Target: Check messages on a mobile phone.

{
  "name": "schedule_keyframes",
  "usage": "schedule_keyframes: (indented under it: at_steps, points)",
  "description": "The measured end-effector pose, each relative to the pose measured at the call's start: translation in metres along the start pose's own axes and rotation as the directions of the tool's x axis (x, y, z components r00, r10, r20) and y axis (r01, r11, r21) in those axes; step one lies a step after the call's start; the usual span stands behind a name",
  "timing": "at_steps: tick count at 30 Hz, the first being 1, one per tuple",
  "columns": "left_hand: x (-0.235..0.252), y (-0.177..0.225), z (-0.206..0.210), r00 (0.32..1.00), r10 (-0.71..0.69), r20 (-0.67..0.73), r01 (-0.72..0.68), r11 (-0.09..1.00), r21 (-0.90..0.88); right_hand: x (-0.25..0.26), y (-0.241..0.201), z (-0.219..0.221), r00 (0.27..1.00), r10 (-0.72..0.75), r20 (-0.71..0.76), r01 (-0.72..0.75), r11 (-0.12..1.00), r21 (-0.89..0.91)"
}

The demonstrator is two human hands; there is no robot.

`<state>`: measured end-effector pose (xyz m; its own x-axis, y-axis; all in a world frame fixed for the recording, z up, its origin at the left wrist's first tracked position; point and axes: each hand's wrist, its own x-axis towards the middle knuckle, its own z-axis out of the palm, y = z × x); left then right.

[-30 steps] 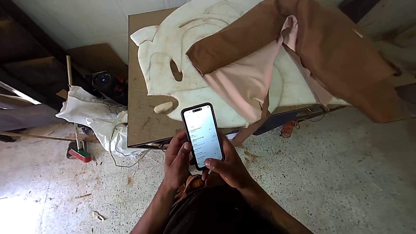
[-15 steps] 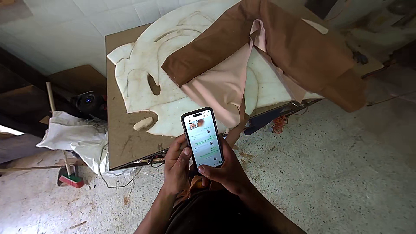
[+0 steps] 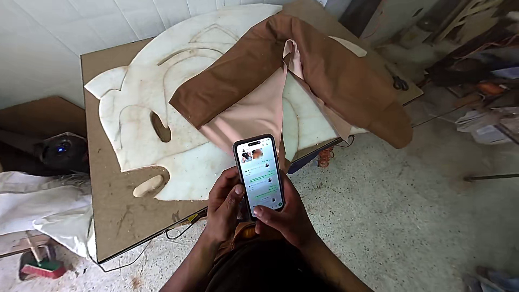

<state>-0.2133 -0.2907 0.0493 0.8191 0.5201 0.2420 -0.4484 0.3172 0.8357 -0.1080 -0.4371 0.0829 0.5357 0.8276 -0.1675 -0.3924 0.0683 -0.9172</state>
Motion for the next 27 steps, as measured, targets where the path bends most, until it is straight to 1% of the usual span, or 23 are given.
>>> schedule_keyframes:
  at_steps: [2,3,6,8,10,15,22,27]
  points:
    - [0.009,-0.003,0.001,1.000,-0.021,0.018,0.021,1.000,0.020,0.006,-0.003,-0.006,0.999,0.008,-0.043,-0.009,1.000,-0.028]
    - [0.013,-0.005,0.003,0.999,-0.032,0.021,0.031,0.999,0.028,0.008,-0.004,-0.011,0.999,-0.001,-0.039,0.000,1.000,-0.027]
    - [0.026,-0.011,0.013,1.000,-0.025,-0.005,0.025,0.999,0.024,0.015,-0.009,-0.035,0.994,-0.099,0.050,0.096,0.994,0.059]
    - [0.034,-0.018,0.024,1.000,0.016,-0.019,-0.016,1.000,0.015,0.021,-0.014,-0.053,0.979,-0.176,0.102,0.161,0.977,0.138]
    - [0.042,-0.027,0.037,0.997,0.069,-0.031,-0.069,0.998,0.010,0.025,-0.023,-0.072,0.970,-0.211,0.120,0.193,0.970,0.147]
    - [0.061,-0.051,0.089,0.989,0.117,-0.092,-0.114,0.993,0.034,0.029,-0.053,-0.125,0.949,-0.243,0.201,0.215,0.965,0.151]
    - [0.086,-0.093,0.167,0.967,0.199,-0.157,-0.190,0.979,0.069,0.026,-0.093,-0.204,0.931,-0.253,0.261,0.214,0.962,0.170]
    - [0.094,-0.107,0.206,0.943,0.273,-0.188,-0.255,0.960,0.117,0.028,-0.112,-0.240,0.907,-0.257,0.334,0.196,0.959,0.206]
